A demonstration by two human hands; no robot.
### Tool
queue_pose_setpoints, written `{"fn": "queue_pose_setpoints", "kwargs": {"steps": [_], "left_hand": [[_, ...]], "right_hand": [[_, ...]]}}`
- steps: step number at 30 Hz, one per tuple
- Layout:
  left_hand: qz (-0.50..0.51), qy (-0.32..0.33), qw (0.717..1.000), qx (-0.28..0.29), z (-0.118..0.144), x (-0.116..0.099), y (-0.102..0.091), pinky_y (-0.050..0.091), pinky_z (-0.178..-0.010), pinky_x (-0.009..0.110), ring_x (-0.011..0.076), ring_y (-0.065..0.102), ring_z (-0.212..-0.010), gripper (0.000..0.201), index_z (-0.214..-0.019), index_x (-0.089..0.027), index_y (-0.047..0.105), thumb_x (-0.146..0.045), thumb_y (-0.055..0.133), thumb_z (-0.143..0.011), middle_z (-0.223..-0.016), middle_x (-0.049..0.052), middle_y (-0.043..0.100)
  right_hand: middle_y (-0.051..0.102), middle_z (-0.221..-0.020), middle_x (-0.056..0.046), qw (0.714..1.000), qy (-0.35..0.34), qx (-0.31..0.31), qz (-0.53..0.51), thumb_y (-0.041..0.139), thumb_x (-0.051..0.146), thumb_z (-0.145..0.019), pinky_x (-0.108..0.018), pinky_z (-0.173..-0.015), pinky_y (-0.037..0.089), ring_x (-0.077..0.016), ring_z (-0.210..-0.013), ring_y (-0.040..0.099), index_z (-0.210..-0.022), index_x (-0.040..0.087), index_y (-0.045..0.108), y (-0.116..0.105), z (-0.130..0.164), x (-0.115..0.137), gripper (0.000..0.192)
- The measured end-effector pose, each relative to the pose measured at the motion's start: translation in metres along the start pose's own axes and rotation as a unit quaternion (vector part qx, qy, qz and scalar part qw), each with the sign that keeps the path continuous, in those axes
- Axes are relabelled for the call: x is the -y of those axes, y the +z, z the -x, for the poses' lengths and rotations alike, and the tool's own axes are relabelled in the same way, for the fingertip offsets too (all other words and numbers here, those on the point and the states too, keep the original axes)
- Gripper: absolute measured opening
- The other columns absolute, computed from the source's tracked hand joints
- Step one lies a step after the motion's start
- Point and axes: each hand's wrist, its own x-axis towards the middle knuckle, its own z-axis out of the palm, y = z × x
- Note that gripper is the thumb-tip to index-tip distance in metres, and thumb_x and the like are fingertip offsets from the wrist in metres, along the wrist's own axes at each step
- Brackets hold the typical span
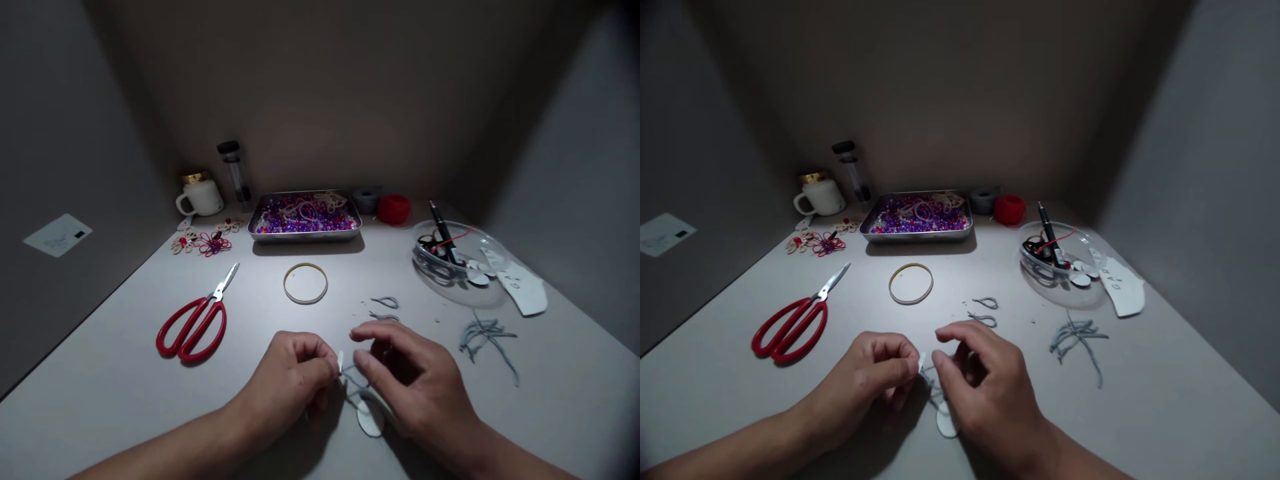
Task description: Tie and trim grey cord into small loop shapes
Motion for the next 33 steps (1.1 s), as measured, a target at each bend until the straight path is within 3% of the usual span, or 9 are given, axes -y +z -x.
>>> {"fn": "queue_pose_setpoints", "kwargs": {"steps": [2, 4, 7, 11, 15, 22, 25, 28, 33], "left_hand": [[-0.033, -0.005, 0.999, 0.013, 0.002, -0.001, -0.002, 0.027, -0.031, 0.017, 0.0062, 0.034, -0.032, 0.007, -0.057, -0.016, 0.053, -0.022, 0.052, -0.061, -0.038, -0.007, 0.043], [-0.059, 0.002, 0.998, 0.021, 0.003, 0.000, -0.003, 0.023, -0.032, 0.016, 0.0050, 0.030, -0.033, 0.006, -0.057, -0.016, 0.053, -0.019, 0.050, -0.061, -0.038, -0.008, 0.040], [-0.085, 0.012, 0.995, 0.050, 0.002, 0.001, -0.005, 0.021, -0.036, 0.017, 0.0044, 0.028, -0.036, 0.007, -0.056, -0.015, 0.052, -0.018, 0.051, -0.062, -0.040, -0.008, 0.038], [-0.116, 0.032, 0.989, 0.090, -0.006, 0.002, -0.006, 0.020, -0.038, 0.019, 0.0054, 0.028, -0.040, 0.008, -0.054, -0.015, 0.050, -0.018, 0.050, -0.062, -0.042, -0.007, 0.036], [-0.152, 0.067, 0.981, 0.105, -0.016, -0.006, -0.007, 0.019, -0.039, 0.020, 0.0059, 0.026, -0.042, 0.008, -0.054, -0.016, 0.049, -0.017, 0.048, -0.062, -0.043, -0.008, 0.034], [-0.156, 0.070, 0.977, 0.130, -0.024, -0.012, -0.006, 0.020, -0.039, 0.019, 0.0059, 0.027, -0.043, 0.009, -0.054, -0.015, 0.048, -0.016, 0.049, -0.064, -0.045, -0.007, 0.036], [-0.095, 0.118, 0.987, 0.045, -0.023, -0.006, -0.004, 0.024, -0.040, 0.019, 0.0061, 0.030, -0.043, 0.001, -0.066, -0.015, 0.052, -0.016, 0.052, -0.066, -0.048, -0.007, 0.039], [-0.082, 0.173, 0.980, -0.049, -0.021, -0.002, -0.001, 0.027, -0.041, 0.019, 0.0066, 0.033, -0.044, 0.006, -0.068, -0.015, 0.052, -0.020, 0.055, -0.068, -0.049, -0.007, 0.041], [-0.176, 0.163, 0.970, -0.044, -0.020, -0.001, 0.003, 0.033, -0.044, 0.021, 0.0093, 0.042, -0.049, 0.013, -0.061, -0.012, 0.059, -0.021, 0.054, -0.070, -0.053, -0.001, 0.052]], "right_hand": [[0.062, -0.059, -0.003, 0.984, 0.137, 0.062, -0.097, 0.058, 0.029, -0.075, -0.022, -0.039, 0.040, -0.0112, -0.044, 0.051, -0.084, 0.015, 0.065, -0.002, -0.006, 0.001, 0.018], [0.058, -0.054, 0.000, 0.951, 0.222, 0.130, -0.173, 0.061, 0.030, -0.071, -0.018, -0.033, 0.033, -0.0083, -0.039, 0.046, -0.079, 0.014, 0.065, -0.006, -0.011, 0.002, 0.019], [0.057, -0.051, 0.001, 0.913, 0.273, 0.213, -0.215, 0.064, 0.027, -0.066, -0.014, -0.029, 0.025, -0.0048, -0.035, 0.040, -0.072, 0.014, 0.066, -0.011, -0.017, 0.004, 0.014], [0.049, -0.038, 0.006, 0.893, 0.305, 0.266, -0.198, 0.061, 0.025, -0.067, -0.013, -0.028, 0.022, -0.0040, -0.029, 0.035, -0.071, 0.016, 0.065, -0.015, -0.019, 0.002, 0.011], [0.048, -0.036, 0.007, 0.885, 0.319, 0.262, -0.217, 0.061, 0.023, -0.065, -0.012, -0.026, 0.024, -0.0040, -0.028, 0.034, -0.065, 0.016, 0.062, -0.016, -0.020, 0.002, 0.007], [0.048, -0.035, 0.007, 0.884, 0.326, 0.251, -0.223, 0.062, 0.021, -0.063, -0.011, -0.024, 0.025, -0.0028, -0.027, 0.033, -0.060, 0.016, 0.057, -0.015, -0.022, 0.002, 0.008], [0.049, -0.035, 0.007, 0.887, 0.335, 0.214, -0.236, 0.062, 0.024, -0.065, -0.011, -0.025, 0.027, -0.0027, -0.025, 0.034, -0.060, 0.017, 0.056, -0.014, -0.022, -0.001, 0.010], [0.051, -0.036, 0.006, 0.895, 0.339, 0.160, -0.242, 0.062, 0.027, -0.066, -0.012, -0.026, 0.028, -0.0030, -0.025, 0.037, -0.060, 0.016, 0.056, -0.011, -0.021, -0.002, 0.014], [0.050, -0.035, 0.006, 0.898, 0.352, 0.143, -0.223, 0.065, 0.028, -0.064, -0.013, -0.026, 0.030, -0.0036, -0.025, 0.039, -0.058, 0.016, 0.059, -0.008, -0.021, -0.002, 0.014]]}}
